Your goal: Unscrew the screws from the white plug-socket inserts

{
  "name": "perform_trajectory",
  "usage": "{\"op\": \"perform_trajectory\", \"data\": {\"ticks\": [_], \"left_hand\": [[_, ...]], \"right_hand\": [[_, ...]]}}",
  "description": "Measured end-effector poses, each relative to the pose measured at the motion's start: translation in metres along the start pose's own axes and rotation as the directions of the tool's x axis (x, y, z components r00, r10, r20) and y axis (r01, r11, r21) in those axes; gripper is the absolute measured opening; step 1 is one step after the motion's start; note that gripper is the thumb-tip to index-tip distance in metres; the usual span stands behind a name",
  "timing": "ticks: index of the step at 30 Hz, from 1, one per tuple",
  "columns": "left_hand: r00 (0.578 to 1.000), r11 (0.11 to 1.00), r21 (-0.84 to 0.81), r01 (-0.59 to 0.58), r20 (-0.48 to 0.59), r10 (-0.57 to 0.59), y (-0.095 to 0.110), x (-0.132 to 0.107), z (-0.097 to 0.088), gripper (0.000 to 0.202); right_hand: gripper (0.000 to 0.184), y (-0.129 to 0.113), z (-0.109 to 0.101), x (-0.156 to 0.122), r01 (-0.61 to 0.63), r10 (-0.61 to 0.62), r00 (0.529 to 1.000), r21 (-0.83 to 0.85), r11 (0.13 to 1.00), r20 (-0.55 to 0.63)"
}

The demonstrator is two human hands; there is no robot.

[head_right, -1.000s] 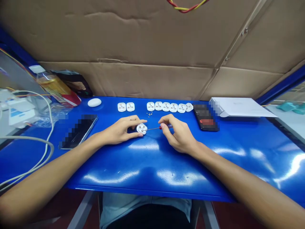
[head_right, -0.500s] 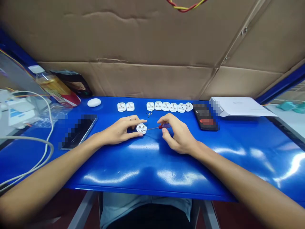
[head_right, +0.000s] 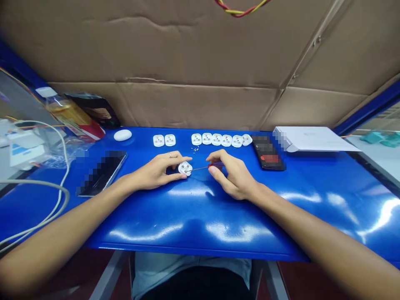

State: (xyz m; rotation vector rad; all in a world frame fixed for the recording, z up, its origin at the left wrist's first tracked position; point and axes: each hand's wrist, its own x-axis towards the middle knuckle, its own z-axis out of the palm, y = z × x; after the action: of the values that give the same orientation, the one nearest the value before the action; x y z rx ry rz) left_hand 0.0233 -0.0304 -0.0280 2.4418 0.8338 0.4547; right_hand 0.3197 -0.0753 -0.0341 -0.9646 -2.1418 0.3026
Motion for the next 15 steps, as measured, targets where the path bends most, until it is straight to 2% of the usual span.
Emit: {"op": "perform_trajectory", "data": {"ticks": [3,9,13,15], "left_hand": [[1.0,1.0,0.001,0.007,0.0,-0.007,0.0017,0.0,-0.0005,0.055],[1.0,1.0,-0.01,-0.005,-0.003,0.005,0.001,0.0002,-0.0001,0.055],[1.0,1.0,0.002,0.005,0.007,-0.005,0.0003,0.0006,0.0,0.056],[1.0,1.0,0.002,0.008,0.009,-0.008,0.0,0.0006,0.0,0.057]], "right_hand": [[0.01,0.0007,0.0007,0.0003,-0.027,0.027,1.0,-0.019,0.999,-0.006],[0.018,0.0002,0.0012,0.0006,0.046,-0.046,0.999,0.007,0.999,-0.015],[0.008,0.0001,0.0001,0.0011,-0.01,0.01,1.0,-0.027,1.0,-0.016],[0.01,0.0003,0.0004,0.0013,0.002,-0.003,1.0,-0.024,1.0,-0.017]]}}
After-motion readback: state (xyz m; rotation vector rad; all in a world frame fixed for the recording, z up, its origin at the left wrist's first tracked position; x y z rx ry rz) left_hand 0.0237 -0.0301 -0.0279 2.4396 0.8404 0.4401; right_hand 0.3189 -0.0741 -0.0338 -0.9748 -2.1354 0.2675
